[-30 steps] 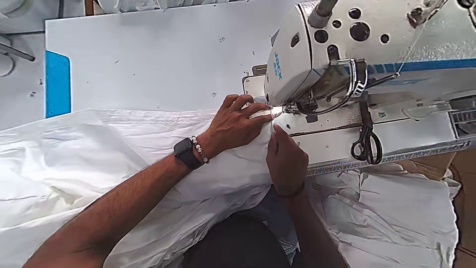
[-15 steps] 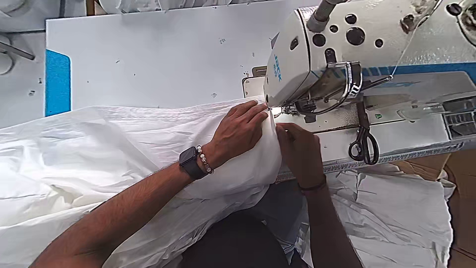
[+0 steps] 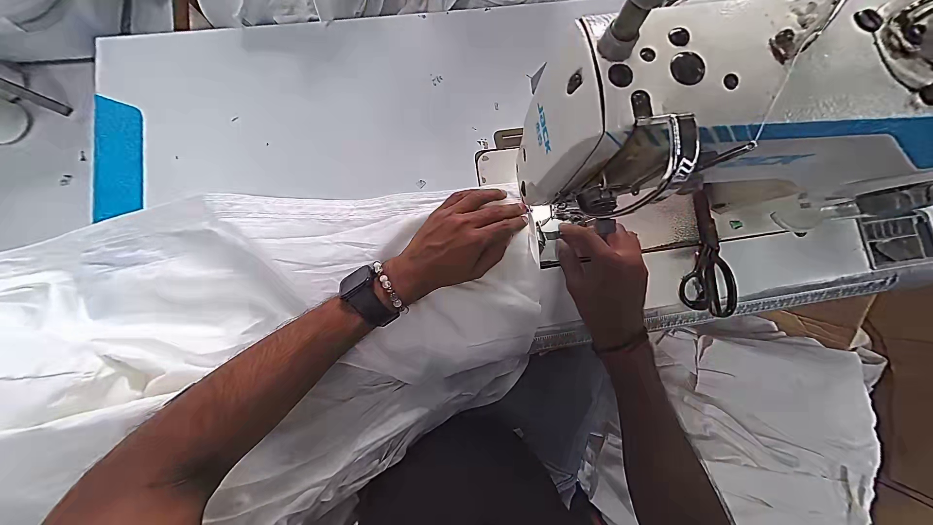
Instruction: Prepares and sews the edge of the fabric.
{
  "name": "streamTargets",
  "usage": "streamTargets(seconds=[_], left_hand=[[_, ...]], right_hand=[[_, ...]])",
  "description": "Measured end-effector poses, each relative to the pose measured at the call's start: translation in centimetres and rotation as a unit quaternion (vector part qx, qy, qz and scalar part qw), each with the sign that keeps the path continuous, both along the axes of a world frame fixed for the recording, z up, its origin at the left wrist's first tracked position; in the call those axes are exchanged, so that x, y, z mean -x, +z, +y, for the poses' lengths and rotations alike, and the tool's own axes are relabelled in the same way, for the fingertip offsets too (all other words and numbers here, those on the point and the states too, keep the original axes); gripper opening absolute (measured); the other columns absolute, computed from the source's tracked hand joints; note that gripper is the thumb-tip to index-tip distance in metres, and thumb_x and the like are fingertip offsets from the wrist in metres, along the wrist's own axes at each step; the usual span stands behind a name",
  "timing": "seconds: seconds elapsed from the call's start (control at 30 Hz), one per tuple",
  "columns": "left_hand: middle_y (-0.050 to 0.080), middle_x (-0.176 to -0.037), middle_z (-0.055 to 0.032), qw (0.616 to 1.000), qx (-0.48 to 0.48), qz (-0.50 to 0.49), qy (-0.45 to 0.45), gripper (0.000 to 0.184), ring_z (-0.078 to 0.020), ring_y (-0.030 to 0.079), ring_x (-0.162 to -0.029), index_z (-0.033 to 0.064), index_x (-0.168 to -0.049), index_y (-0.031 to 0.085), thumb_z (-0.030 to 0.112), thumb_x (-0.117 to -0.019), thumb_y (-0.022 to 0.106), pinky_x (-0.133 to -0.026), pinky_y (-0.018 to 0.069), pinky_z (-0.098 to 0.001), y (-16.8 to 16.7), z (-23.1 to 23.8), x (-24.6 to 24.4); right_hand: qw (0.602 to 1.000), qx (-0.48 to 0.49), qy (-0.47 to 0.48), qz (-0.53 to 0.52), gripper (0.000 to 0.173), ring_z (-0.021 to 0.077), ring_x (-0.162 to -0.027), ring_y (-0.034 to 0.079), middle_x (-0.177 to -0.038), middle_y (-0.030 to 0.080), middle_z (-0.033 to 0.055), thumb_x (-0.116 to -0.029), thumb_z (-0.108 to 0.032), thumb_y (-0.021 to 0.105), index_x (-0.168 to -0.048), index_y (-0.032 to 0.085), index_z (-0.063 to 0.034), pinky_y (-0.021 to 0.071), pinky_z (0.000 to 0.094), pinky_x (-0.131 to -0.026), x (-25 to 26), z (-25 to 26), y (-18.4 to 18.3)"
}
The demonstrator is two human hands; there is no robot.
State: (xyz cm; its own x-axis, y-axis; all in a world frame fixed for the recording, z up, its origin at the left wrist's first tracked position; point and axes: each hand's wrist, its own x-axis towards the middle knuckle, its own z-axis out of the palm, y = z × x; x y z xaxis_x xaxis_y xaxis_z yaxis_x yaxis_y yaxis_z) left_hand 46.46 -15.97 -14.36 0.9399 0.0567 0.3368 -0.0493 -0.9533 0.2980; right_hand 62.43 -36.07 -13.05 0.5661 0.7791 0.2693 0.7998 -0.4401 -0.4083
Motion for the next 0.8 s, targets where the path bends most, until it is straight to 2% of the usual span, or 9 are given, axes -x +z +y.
streamTargets(seconds=[0.13, 0.23, 0.37, 0.43, 0.57, 0.63, 0.7, 0.77, 0.8], left_hand=[[0.065, -0.139, 0.0, 1.0, -0.002, 0.0, -0.014, 0.038, -0.0237, 0.051, -0.139, 0.018, -0.135, 0.068, 0.027, -0.1049, 0.048, -0.118, 0.038, -0.0427, 0.2, 0.5, -0.1], [0.064, -0.141, 0.0009, 0.999, -0.011, 0.013, -0.032, 0.039, -0.0237, 0.05, -0.138, 0.0205, -0.136, 0.068, 0.032, -0.1054, 0.046, -0.117, 0.0375, -0.0435, 0.2, 1.2, -0.2], [0.063, -0.141, 0.0029, 0.996, -0.021, 0.007, -0.082, 0.038, -0.0236, 0.051, -0.136, 0.0291, -0.136, 0.068, 0.035, -0.1061, 0.046, -0.115, 0.0369, -0.045, 0.2, 3.1, -0.6], [0.064, -0.139, 0.0034, 0.994, -0.034, 0.008, -0.102, 0.038, -0.0239, 0.051, -0.133, 0.0323, -0.136, 0.068, 0.034, -0.1053, 0.046, -0.112, 0.0361, -0.0458, 0.3, 3.7, -0.8], [0.065, -0.136, 0.0035, 0.995, -0.04, 0.0, -0.09, 0.037, -0.0247, 0.051, -0.132, 0.0361, -0.133, 0.069, 0.036, -0.1046, 0.047, -0.111, 0.0347, -0.0472, 0.4, 3.4, -1.1], [0.065, -0.136, 0.0009, 0.998, -0.025, 0.001, -0.051, 0.037, -0.0253, 0.05, -0.133, 0.0346, -0.132, 0.071, 0.042, -0.1034, 0.048, -0.11, 0.0335, -0.0474, 0.3, 1.8, -0.9], [0.061, -0.141, -0.0034, 1.0, -0.021, 0.015, 0.005, 0.044, -0.0272, 0.048, -0.136, 0.0304, -0.137, 0.068, 0.048, -0.1027, 0.047, -0.115, 0.0323, -0.0493, 0.3, -0.6, -0.3], [0.059, -0.144, -0.0051, 0.998, -0.026, 0.019, 0.056, 0.048, -0.0282, 0.048, -0.137, 0.0256, -0.139, 0.066, 0.05, -0.1024, 0.048, -0.116, 0.0322, -0.0503, 0.5, -2.3, 0.0], [0.06, -0.143, -0.0047, 0.997, -0.027, 0.013, 0.067, 0.047, -0.0279, 0.049, -0.136, 0.0236, -0.137, 0.068, 0.049, -0.1023, 0.049, -0.115, 0.0336, -0.0499, 0.5, -2.7, 0.0]], right_hand=[[0.999, -0.038, -0.008, -0.037, 0.023, 0.027, -0.095, 0.062, -0.103, 0.067, 0.0088, -0.1017, -0.03, 0.062, -0.118, 0.076, -0.0226, 0.0523, 0.0414, -0.077, 2.3, 1.2, -1.1], [0.993, -0.079, 0.056, -0.069, 0.027, 0.0206, -0.118, 0.063, -0.124, 0.072, -0.0012, -0.0994, -0.018, 0.06, -0.121, 0.076, -0.0227, 0.0497, 0.0404, -0.096, 4.1, 0.7, -1.5], [0.992, -0.046, 0.077, -0.091, 0.037, 0.0176, -0.131, 0.056, -0.136, 0.068, -0.009, -0.0969, -0.014, 0.054, -0.126, 0.074, -0.0253, 0.0402, 0.0437, -0.105, 5.5, 0.2, -2.1], [0.992, -0.038, 0.051, -0.107, 0.037, 0.0163, -0.128, 0.058, -0.134, 0.069, -0.0102, -0.0969, -0.016, 0.054, -0.125, 0.074, -0.0261, 0.0403, 0.0433, -0.105, 6.0, 0.2, -2.3], [0.99, -0.044, -0.002, -0.133, 0.032, 0.0149, -0.112, 0.064, -0.124, 0.074, -0.0115, -0.0966, -0.016, 0.055, -0.116, 0.078, -0.026, 0.04, 0.0414, -0.095, 6.2, 0.4, -2.2], [0.992, -0.066, -0.028, -0.105, 0.027, 0.0167, -0.104, 0.066, -0.114, 0.076, -0.0072, -0.0965, -0.015, 0.056, -0.109, 0.079, -0.0215, 0.0436, 0.0415, -0.091, 5.9, 0.3, -2.0], [0.994, -0.071, -0.078, -0.042, 0.02, 0.0224, -0.092, 0.065, -0.098, 0.073, 0.0021, -0.098, -0.025, 0.058, -0.102, 0.075, -0.0152, 0.0496, 0.0433, -0.081, 5.3, 0.3, -1.5], [0.993, -0.016, -0.112, 0.029, 0.03, 0.028, -0.094, 0.061, -0.097, 0.065, 0.0072, -0.0963, -0.043, 0.064, -0.092, 0.073, -0.0147, 0.0493, 0.047, -0.079, 4.5, 1.1, -0.7], [0.993, 0.011, -0.106, 0.049, 0.031, 0.0302, -0.095, 0.061, -0.098, 0.065, 0.0086, -0.0931, -0.043, 0.066, -0.083, 0.071, -0.0135, 0.0494, 0.0493, -0.078, 4.3, 1.7, -0.1]])
